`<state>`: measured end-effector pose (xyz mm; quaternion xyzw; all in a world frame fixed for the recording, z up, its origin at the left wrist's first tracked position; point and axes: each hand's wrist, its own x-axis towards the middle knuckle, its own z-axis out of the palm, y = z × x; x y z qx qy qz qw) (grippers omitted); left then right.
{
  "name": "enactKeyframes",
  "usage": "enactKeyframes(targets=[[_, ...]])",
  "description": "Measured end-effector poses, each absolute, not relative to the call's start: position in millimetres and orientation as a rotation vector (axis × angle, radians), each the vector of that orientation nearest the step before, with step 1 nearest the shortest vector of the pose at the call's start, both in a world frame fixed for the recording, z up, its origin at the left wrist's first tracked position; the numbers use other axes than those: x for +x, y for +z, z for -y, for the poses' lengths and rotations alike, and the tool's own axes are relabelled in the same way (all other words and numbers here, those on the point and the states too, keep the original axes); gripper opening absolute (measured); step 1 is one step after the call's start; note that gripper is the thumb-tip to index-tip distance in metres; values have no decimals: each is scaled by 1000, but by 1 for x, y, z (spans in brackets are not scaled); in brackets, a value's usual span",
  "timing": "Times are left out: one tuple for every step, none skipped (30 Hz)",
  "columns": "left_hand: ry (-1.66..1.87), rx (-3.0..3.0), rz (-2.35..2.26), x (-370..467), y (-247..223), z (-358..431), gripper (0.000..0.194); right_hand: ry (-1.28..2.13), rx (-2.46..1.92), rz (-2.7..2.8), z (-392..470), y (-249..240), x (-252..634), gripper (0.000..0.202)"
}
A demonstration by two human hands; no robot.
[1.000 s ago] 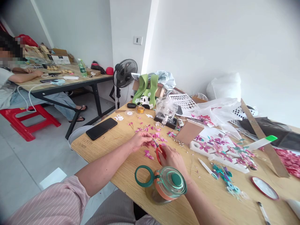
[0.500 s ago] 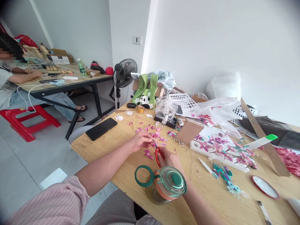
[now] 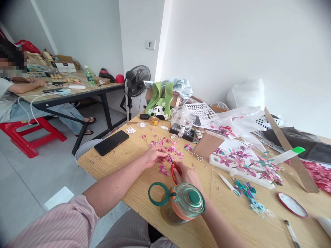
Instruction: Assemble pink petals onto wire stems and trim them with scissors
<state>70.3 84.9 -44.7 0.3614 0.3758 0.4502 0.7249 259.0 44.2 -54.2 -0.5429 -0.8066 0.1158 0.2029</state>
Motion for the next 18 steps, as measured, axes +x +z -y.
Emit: enactKeyframes(targets=[[991,795,-831,70,-44,-85,11,317,-1510,2254,-44,-54,259,28],[988,792,-834,70,-44,-85,11,313,-1503,2256,-45,-54,259,27],[986,789,-837,70,-43,-84,11,313,-1497,2256,-45,-54,259,27],[986,785,-840,70,-42,-84,11,315,-1491,2254,-45,-55,258,26],[986,782,-844,70,-41,-84,10,320,-1483,2251,-45,-55,258,26],[988,778,-848,69,-40,-84,10,328,-1473,2253,-45,-55,258,25],[990,774,-852,69,-39,-84,10,335,-1467,2255,-46,-54,258,25],[995,770,-856,68,-38,-84,10,336,-1466,2257,-46,-54,257,25],[1001,765,-860,67,-37,-84,10,335,-1466,2264,-46,-52,257,24],[1011,759,-864,66,-36,-84,10,338,-1465,2272,-46,-50,257,24],[1025,753,-868,64,-35,-85,10,349,-1469,2277,-46,-46,257,24],[1044,745,-873,61,-33,-86,9,369,-1475,2278,-45,-42,258,24],[1066,737,-878,59,-32,-87,9,400,-1481,2276,-44,-36,260,25],[1092,728,-884,56,-30,-87,8,436,-1491,2273,-43,-29,264,26],[1118,718,-891,53,-29,-88,8,463,-1508,2271,-40,-22,268,28],[1144,709,-899,50,-28,-89,8,476,-1526,2278,-37,-15,275,29],[1167,700,-905,49,-27,-90,8,458,-1550,2296,-33,-8,283,30],[1183,695,-911,48,-26,-90,8,407,-1565,2341,-28,-4,292,30]])
